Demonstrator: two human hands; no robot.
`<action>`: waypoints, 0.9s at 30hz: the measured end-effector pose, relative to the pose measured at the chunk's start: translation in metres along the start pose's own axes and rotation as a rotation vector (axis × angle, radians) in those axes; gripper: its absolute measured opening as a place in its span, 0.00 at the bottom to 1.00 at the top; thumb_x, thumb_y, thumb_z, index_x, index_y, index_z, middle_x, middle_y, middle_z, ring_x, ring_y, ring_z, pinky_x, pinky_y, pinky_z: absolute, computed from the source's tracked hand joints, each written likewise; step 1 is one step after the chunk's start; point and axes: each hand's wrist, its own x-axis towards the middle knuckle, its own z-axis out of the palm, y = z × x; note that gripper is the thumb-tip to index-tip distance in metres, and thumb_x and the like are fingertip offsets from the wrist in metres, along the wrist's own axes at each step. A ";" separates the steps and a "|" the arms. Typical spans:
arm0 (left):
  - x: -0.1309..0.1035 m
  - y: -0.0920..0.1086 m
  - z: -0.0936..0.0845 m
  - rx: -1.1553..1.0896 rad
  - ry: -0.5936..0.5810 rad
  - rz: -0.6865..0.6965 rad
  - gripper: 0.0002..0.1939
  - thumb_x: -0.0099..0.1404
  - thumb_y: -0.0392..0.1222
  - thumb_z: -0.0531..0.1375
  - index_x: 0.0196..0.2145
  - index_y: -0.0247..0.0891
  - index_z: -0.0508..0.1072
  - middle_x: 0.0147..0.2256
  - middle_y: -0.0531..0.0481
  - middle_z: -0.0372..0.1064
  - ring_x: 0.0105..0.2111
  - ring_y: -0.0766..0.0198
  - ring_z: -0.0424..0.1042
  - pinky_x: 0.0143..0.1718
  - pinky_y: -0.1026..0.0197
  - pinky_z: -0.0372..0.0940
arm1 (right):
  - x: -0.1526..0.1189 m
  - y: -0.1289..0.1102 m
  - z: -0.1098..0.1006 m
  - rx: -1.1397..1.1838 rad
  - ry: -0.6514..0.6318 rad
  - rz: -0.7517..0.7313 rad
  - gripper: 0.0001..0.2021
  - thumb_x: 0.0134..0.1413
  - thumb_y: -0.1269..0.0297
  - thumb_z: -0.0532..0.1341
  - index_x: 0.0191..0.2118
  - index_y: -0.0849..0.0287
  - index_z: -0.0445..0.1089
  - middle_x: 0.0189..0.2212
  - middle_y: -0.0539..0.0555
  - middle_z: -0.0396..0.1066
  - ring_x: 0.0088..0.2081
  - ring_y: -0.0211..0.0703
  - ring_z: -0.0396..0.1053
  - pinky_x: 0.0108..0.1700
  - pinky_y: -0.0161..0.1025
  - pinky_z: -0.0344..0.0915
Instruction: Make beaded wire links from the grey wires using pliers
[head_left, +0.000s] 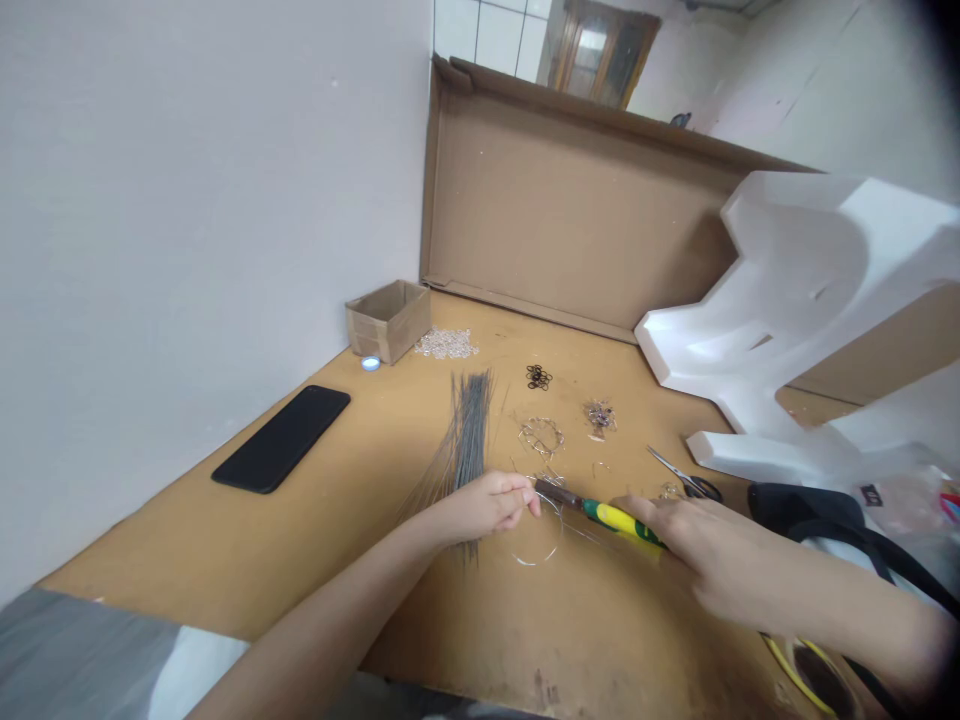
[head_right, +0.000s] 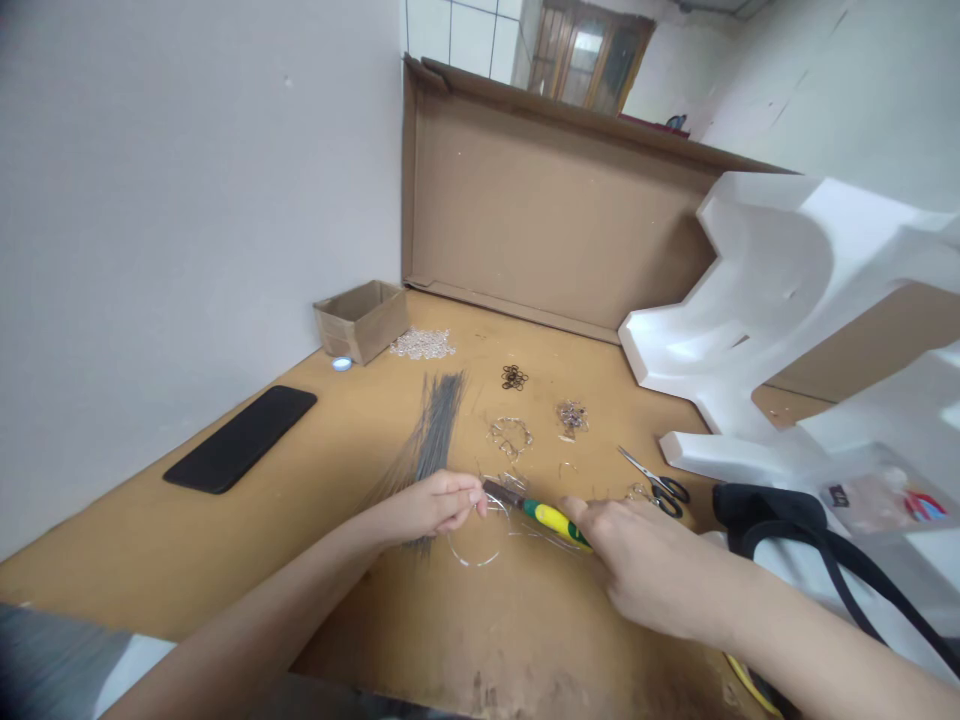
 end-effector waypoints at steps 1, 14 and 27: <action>0.000 0.000 0.000 0.000 0.002 0.007 0.16 0.63 0.49 0.46 0.32 0.34 0.65 0.15 0.61 0.50 0.15 0.74 0.48 0.18 0.70 0.48 | 0.000 -0.001 0.000 0.003 -0.037 -0.024 0.23 0.36 0.79 0.53 0.42 0.55 0.66 0.24 0.51 0.71 0.29 0.44 0.69 0.31 0.35 0.56; 0.000 0.000 0.000 -0.021 0.011 0.031 0.13 0.63 0.46 0.46 0.30 0.35 0.63 0.15 0.60 0.51 0.15 0.74 0.48 0.18 0.70 0.48 | -0.005 -0.012 0.009 -0.090 -0.033 -0.078 0.27 0.33 0.82 0.50 0.44 0.56 0.63 0.30 0.54 0.69 0.31 0.44 0.67 0.30 0.36 0.53; 0.001 -0.004 0.000 -0.052 0.003 0.045 0.13 0.63 0.44 0.46 0.28 0.34 0.63 0.14 0.60 0.51 0.14 0.74 0.48 0.18 0.70 0.48 | -0.006 -0.019 0.013 -0.254 0.060 -0.127 0.28 0.30 0.82 0.50 0.44 0.58 0.62 0.28 0.53 0.67 0.28 0.44 0.67 0.26 0.35 0.51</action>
